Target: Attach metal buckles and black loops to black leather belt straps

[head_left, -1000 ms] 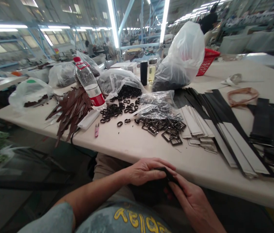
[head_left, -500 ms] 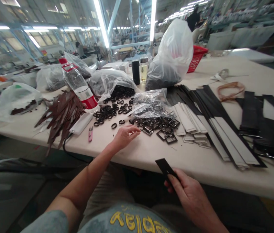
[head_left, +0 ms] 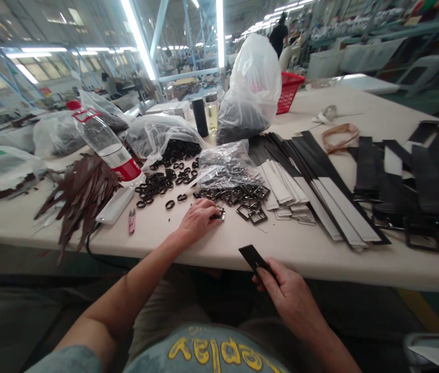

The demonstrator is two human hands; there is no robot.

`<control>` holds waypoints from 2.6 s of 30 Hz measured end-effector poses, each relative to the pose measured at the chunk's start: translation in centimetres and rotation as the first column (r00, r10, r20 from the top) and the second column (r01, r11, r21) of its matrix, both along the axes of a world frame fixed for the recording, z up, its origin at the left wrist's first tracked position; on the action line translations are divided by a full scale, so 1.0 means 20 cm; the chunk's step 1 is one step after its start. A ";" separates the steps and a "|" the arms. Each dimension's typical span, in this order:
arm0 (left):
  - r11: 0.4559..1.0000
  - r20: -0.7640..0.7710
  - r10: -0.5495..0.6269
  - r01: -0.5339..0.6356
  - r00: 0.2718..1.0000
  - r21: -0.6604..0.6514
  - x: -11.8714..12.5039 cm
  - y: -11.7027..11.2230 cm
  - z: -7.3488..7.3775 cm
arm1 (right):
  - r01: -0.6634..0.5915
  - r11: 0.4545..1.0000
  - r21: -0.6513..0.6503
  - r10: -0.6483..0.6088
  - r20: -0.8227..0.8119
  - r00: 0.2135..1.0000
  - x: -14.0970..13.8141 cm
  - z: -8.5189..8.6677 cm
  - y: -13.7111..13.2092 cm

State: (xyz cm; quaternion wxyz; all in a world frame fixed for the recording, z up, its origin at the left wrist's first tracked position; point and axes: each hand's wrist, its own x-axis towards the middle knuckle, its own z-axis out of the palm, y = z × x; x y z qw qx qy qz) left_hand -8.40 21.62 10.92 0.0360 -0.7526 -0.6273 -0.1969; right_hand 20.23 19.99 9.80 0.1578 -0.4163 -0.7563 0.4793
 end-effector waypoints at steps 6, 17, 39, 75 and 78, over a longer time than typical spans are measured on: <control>0.998 0.060 0.042 -0.039 0.997 -0.040 -0.04 -0.06 0.01 | 0.002 1.000 -0.003 -0.003 -0.033 0.999 0.00 0.00 0.01; 0.996 0.165 0.050 -0.036 0.985 -0.085 -0.10 -0.03 0.07 | 0.027 0.999 -0.025 -0.029 -0.080 0.996 0.01 -0.01 0.00; 0.944 0.917 0.187 0.192 0.353 -0.267 0.23 -0.22 0.35 | 0.069 0.992 -0.109 -0.096 -0.270 0.958 0.01 0.13 0.05; 0.680 0.833 0.552 0.560 0.033 -0.473 0.41 -0.27 0.16 | -0.303 0.902 -0.308 0.126 -0.483 0.867 -0.06 0.14 -0.04; 0.664 0.822 0.569 0.578 0.020 -0.474 0.41 -0.27 0.15 | -0.320 0.896 -0.307 0.150 -0.470 0.870 -0.06 0.15 -0.05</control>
